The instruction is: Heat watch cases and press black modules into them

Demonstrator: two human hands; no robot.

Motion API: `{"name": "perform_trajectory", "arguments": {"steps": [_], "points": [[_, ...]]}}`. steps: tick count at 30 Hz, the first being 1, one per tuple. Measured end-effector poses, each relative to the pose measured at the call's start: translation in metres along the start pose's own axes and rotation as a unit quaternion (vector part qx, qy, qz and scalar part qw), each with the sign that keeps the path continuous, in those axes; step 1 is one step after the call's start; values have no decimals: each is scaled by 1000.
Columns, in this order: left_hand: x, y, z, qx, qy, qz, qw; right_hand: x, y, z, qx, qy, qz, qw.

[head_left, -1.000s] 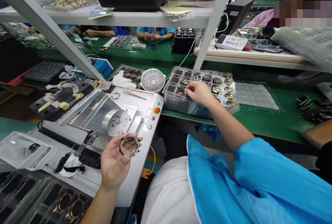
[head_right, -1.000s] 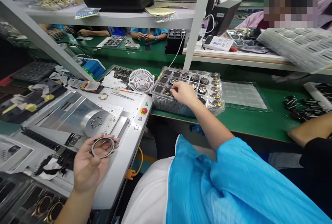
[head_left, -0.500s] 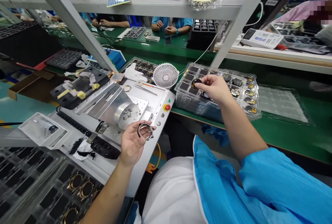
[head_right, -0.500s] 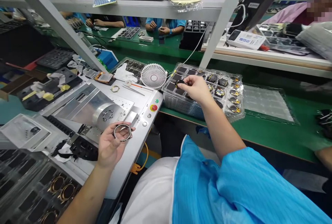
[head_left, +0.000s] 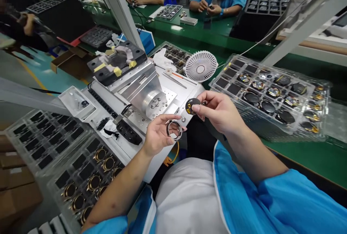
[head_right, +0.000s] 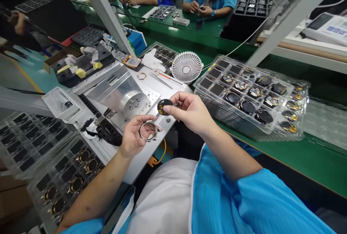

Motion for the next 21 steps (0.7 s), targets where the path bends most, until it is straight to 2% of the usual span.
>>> {"name": "perform_trajectory", "arguments": {"steps": [5,14,17,21], "points": [[-2,0,-2,4,15,13,1000,1,-12,-5,20,9,-13,1000],[-1,4,-4,14,32,38,999,1,-20,-5,40,-9,-65,997],[-1,4,-6,0,44,39,998,2,-22,-3,54,-28,-60,996],[-2,2,-11,-28,81,26,996,1,-20,2,62,-43,-17,997]]}}
Point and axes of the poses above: each hand's wrist, its own x-axis towards the middle knuckle, its own z-axis out of the back of the hand, y = z × x, the point moved 8 cm from there along x, towards the middle knuckle, and after that the axes turned 6 degrees about -y, right-handed, at the moved point
